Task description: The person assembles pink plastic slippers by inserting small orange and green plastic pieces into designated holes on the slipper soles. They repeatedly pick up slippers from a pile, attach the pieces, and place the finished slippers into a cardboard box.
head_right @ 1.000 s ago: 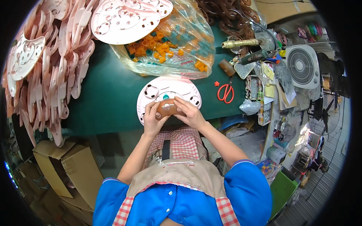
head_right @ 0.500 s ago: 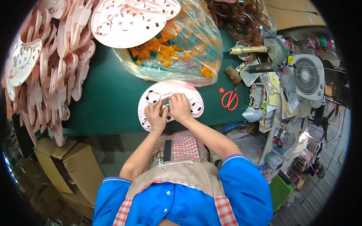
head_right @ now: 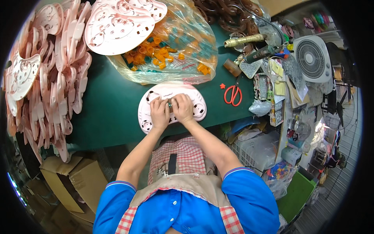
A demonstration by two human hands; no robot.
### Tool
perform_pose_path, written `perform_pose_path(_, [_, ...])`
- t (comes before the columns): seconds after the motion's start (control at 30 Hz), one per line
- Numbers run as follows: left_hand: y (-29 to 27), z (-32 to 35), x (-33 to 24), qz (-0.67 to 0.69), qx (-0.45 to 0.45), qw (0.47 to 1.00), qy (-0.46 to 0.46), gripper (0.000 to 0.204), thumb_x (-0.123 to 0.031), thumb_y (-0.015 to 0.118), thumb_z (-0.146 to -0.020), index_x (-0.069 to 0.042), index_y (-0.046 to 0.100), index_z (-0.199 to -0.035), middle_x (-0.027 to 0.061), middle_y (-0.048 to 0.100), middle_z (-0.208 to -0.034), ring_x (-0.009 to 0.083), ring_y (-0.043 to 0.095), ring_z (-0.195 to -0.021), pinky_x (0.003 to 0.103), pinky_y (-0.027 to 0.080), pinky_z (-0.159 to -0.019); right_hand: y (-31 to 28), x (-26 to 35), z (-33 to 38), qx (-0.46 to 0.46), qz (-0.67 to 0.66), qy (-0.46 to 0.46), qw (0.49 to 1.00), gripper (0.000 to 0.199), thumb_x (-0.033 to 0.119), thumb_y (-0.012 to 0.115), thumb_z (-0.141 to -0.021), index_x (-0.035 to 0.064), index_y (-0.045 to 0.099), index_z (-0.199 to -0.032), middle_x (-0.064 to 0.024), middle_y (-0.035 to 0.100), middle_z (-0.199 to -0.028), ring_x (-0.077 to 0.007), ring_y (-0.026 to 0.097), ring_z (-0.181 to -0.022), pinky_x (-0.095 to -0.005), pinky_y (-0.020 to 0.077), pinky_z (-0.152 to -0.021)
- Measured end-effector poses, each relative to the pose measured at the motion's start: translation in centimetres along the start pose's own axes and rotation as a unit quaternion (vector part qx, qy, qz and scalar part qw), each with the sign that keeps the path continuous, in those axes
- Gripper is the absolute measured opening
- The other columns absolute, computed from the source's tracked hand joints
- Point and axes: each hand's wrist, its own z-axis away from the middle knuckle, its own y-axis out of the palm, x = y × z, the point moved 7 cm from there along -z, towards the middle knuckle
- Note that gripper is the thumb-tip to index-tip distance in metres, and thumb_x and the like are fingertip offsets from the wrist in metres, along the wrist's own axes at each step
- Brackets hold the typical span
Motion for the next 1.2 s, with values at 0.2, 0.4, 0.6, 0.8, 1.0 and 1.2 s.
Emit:
perform_pose_path(0.2, [-0.4,1.6,-0.5,-0.051,0.040,0.997,0.047,0.026,-0.006,0.069,-0.089,-0.002,0.070,-0.115,0.0149,0.064,-0.111,0.0402,0.057,-0.116,0.048,0.050,-0.100,0.3,-1.4,0.5,0.091,-0.359,0.152,0.916,0.040,0.028,0.040,-0.111,0.0016,0.065,-0.126,-0.0159,0.065,-0.128,-0.0284,0.059,-0.124,-0.0395,0.0413,-0.112])
perform_pose_path(0.4, [-0.1,1.8,0.0,-0.045,0.036,0.997,0.049,0.022,-0.005,0.065,-0.092,-0.001,0.068,-0.113,0.0182,0.062,-0.114,0.0417,0.056,-0.116,0.050,0.048,-0.101,1.3,-0.8,-0.3,0.032,-0.103,-0.049,0.993,0.063,0.043,0.056,-0.102,-0.0026,0.050,-0.144,-0.0240,0.047,-0.153,-0.0412,0.046,-0.139,-0.0498,0.0321,-0.120])
perform_pose_path(0.6, [-2.8,2.2,0.8,-0.043,-0.043,0.998,-0.009,0.026,-0.013,0.064,-0.096,0.001,0.067,-0.118,0.0232,0.062,-0.122,0.0436,0.056,-0.118,0.051,0.045,-0.104,-0.6,-2.0,0.1,-0.043,-0.188,0.022,0.981,0.041,0.020,0.063,-0.097,-0.0001,0.062,-0.132,-0.0215,0.057,-0.140,-0.0399,0.051,-0.134,-0.0476,0.0403,-0.115])
perform_pose_path(0.8, [-6.2,14.2,7.8,-0.038,-0.104,0.799,-0.591,0.053,-0.046,0.053,-0.104,-0.013,0.058,-0.144,0.0203,0.046,-0.151,0.0445,0.044,-0.135,0.057,0.040,-0.111,-4.8,-11.6,7.9,0.103,-0.187,0.400,0.892,0.063,0.030,0.085,-0.089,-0.0069,0.061,-0.135,-0.0174,0.066,-0.128,-0.0267,0.067,-0.115,-0.0383,0.0545,-0.100])
perform_pose_path(1.0, [-8.6,7.2,10.1,0.379,-0.259,0.739,-0.493,0.073,-0.061,0.039,-0.111,-0.001,0.047,-0.152,0.0159,0.050,-0.153,0.0325,0.047,-0.141,0.049,0.040,-0.114,-13.2,15.2,-6.1,0.282,-0.404,0.197,0.848,0.034,0.010,0.087,-0.085,-0.0013,0.073,-0.113,-0.0044,0.077,-0.096,-0.0082,0.069,-0.085,-0.0278,0.0562,-0.070])
perform_pose_path(1.2, [-13.0,-10.9,10.5,0.595,-0.283,0.657,-0.367,0.112,-0.085,0.046,-0.095,0.001,0.025,-0.164,0.0251,0.027,-0.166,0.0395,0.033,-0.152,0.051,0.030,-0.124,-11.7,23.1,-20.5,0.066,-0.098,-0.296,0.948,0.036,0.022,0.082,-0.086,0.0038,0.074,-0.116,-0.0152,0.072,-0.107,-0.0363,0.067,-0.102,-0.0419,0.0548,-0.090])
